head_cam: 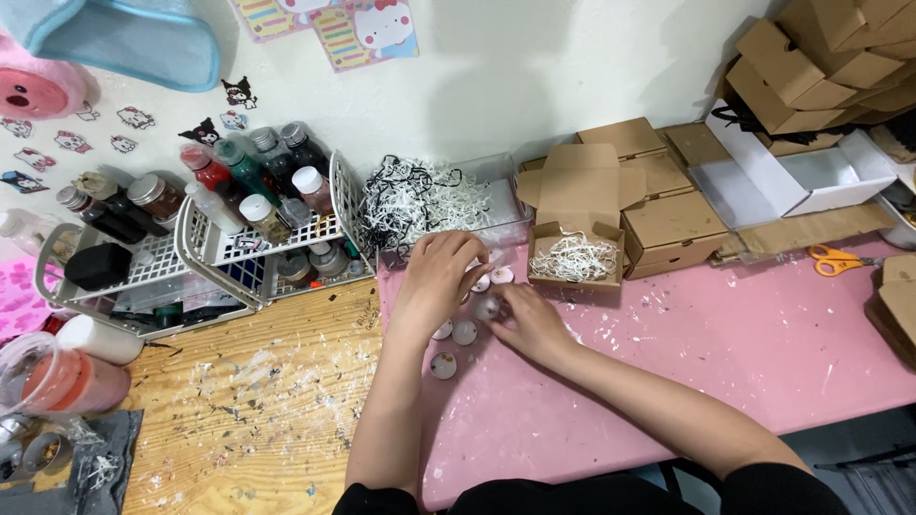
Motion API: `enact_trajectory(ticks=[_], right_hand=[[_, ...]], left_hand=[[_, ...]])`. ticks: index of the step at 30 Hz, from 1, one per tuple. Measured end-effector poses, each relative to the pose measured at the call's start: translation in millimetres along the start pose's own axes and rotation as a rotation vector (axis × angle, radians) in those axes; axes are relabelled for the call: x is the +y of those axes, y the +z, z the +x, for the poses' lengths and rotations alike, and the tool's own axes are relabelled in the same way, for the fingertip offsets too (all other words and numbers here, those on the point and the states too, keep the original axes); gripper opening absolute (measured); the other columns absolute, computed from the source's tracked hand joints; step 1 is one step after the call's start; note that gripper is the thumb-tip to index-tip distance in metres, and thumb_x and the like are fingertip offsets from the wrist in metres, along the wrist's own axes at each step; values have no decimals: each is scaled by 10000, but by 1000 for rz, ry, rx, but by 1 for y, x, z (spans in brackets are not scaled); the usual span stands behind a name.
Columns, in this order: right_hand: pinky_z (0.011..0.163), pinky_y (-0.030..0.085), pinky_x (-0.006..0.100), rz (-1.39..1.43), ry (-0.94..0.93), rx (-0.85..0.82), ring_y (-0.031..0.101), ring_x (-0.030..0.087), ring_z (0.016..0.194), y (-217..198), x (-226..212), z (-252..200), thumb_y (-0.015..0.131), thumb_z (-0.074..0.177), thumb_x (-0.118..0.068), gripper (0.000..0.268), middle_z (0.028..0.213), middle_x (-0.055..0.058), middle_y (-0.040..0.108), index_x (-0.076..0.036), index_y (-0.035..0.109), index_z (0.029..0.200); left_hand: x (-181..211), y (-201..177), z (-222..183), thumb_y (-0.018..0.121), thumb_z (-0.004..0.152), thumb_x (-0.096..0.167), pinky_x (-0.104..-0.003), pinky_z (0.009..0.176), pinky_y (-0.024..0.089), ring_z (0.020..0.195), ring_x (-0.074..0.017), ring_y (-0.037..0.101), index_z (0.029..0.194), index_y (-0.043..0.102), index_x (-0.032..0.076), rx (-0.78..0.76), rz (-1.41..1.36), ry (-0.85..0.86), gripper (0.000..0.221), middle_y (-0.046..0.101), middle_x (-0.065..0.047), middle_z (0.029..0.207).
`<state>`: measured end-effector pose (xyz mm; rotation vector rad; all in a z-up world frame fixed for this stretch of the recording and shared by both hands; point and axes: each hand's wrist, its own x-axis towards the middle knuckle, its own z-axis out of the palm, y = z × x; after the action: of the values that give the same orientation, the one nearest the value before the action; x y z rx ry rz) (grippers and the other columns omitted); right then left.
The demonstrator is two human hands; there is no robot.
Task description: The person is packaging small white candles into cardboard boxes using shredded paper filler.
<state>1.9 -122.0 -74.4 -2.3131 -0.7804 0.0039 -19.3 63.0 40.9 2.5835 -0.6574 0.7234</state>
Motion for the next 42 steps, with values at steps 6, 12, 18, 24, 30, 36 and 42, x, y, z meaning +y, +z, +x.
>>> enact_trajectory(ticks=[6,12,18,24,30,36,42], right_hand=[[869,603,304,268,42,-50,742,198,1010,-88,1,-45,804,805,-191,531,1258,89,679,-123,578,1282],[843,633,329,88,-295,261,707,213,1094,-164,6,-21,789,847,-192,473,1221,106,715,-106,584,1264],[823,634,371,-125,-603,148,726,233,1008,-213,-32,-1,788,842,-170,466,1136,81,734,-104,618,1270],[826,603,394,-116,-595,-50,720,285,996,-234,-42,5,760,822,-106,431,1129,81,724,-92,642,1237],[841,596,398,-117,-545,-248,711,278,985,-238,-38,7,748,823,-100,451,1089,77,713,-106,642,1261],[901,588,403,-136,-476,-341,713,251,1037,-235,-29,12,740,816,-105,411,1132,75,718,-100,658,1218],[1010,540,457,-68,-489,-218,676,282,1158,-222,-6,9,703,866,-215,411,1244,108,685,-65,651,1244]], left_hand=[[-2,4,0,715,911,277,-454,1041,416,1133,-223,634,1010,662,138,-43,-8,-42,178,695,-12,1106],[25,-8,20,735,870,286,-448,1017,429,1122,-228,647,964,693,143,-135,-76,27,176,724,-12,1135],[51,-26,44,784,842,320,-424,874,529,908,-240,706,934,718,122,-301,-232,88,228,745,-25,968],[58,-19,52,815,805,289,-408,728,545,815,-252,719,904,739,118,-300,-352,128,211,764,-38,904],[57,-7,54,817,802,257,-396,708,543,775,-239,716,920,746,133,-330,-393,90,185,758,-50,878],[55,-2,52,796,830,259,-387,709,556,769,-210,721,944,740,143,-333,-432,46,172,765,-34,898],[55,0,52,718,928,290,-395,722,556,788,-225,726,998,678,101,-342,-429,12,205,755,-59,924]])
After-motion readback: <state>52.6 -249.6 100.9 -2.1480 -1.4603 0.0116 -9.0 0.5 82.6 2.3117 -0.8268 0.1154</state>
